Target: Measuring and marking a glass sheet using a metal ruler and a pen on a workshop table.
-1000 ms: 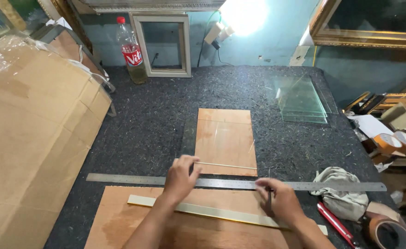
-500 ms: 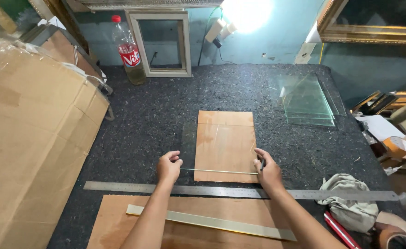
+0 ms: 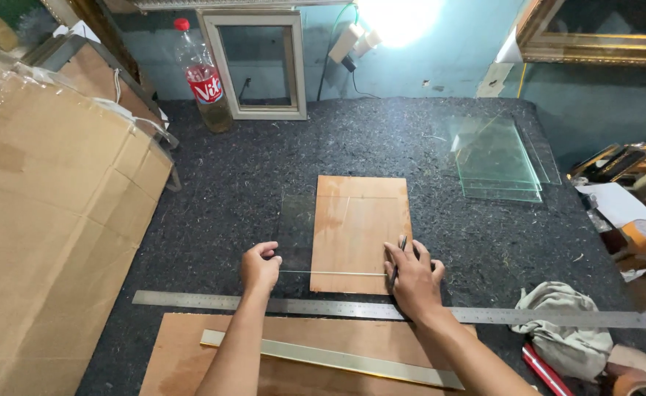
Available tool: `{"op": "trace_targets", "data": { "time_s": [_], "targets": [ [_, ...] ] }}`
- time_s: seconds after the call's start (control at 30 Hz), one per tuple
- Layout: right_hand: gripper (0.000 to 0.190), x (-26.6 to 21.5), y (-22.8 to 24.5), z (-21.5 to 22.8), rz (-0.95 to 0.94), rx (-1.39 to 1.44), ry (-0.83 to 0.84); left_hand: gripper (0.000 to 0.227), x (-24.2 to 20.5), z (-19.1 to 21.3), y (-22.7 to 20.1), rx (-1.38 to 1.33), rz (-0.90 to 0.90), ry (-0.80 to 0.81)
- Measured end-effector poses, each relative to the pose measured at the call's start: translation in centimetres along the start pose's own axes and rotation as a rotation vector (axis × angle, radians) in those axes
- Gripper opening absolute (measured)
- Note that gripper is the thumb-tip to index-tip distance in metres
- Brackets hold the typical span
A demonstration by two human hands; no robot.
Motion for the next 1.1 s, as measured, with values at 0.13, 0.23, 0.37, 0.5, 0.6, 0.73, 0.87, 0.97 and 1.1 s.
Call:
{"op": "trace_targets", "data": {
  "time_s": [0.13, 0.23, 0.37, 0.5, 0.6, 0.73, 0.87, 0.97, 1.1],
  "targets": [
    [0.032, 0.2, 0.2, 0.0, 0.017, 0.004, -0.009, 0.034, 0.3, 0.0, 0.4, 0.011, 0.015, -0.007],
    [0.032, 0.4, -0.5, -0.6, 0.026, 0.021, -0.006, 0.034, 0.2, -0.2, 0.6, 0.0, 0.018, 0.01],
    [0.035, -0.9, -1.1, 1.0, 0.01, 0.087, -0.033, 0.039, -7.4, 4.9, -6.4, 0.016, -0.102, -0.065],
    [0.029, -4.9, -0.6, 5.3, -0.08, 0.501, 0.081, 0.023, -12.6, 3.0, -9.1, 0.058, -0.608, 0.085],
    [0.037, -8.5, -0.5, 5.9, 0.151, 0.682, 0.119, 0.029, -19.1, -0.2, -9.2, 0.15, -0.835, 0.683],
    [0.027, -12.6, 0.8, 6.5, 0.586, 0.658, 0.071, 0.051, -21.8, -2.9, -5.7, 0.471, -0.963, 0.738],
    [0.036, -14.7, 0.5, 5.4, 0.66, 0.537, 0.133, 0.031, -21.5, -4.0, -5.1, 0.477, -1.151, 0.595],
    [0.04, -14.7, -0.3, 4.5, 0.598, 0.495, 0.146, 0.033, -20.9, -3.6, -5.9, 0.527, -1.31, 0.457],
    [0.032, -13.4, -0.5, 5.1, 0.405, 0.785, 0.176, 0.027, -21.4, 2.7, -13.0, 0.427, -1.439, 0.245]
  ]
}}
Point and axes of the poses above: each hand's wrist, its own x-axis towards the middle knuckle, its own z-axis out of the back of the hand, y = z × x, the point moved 8 cm from there along x, towards the middle knuckle
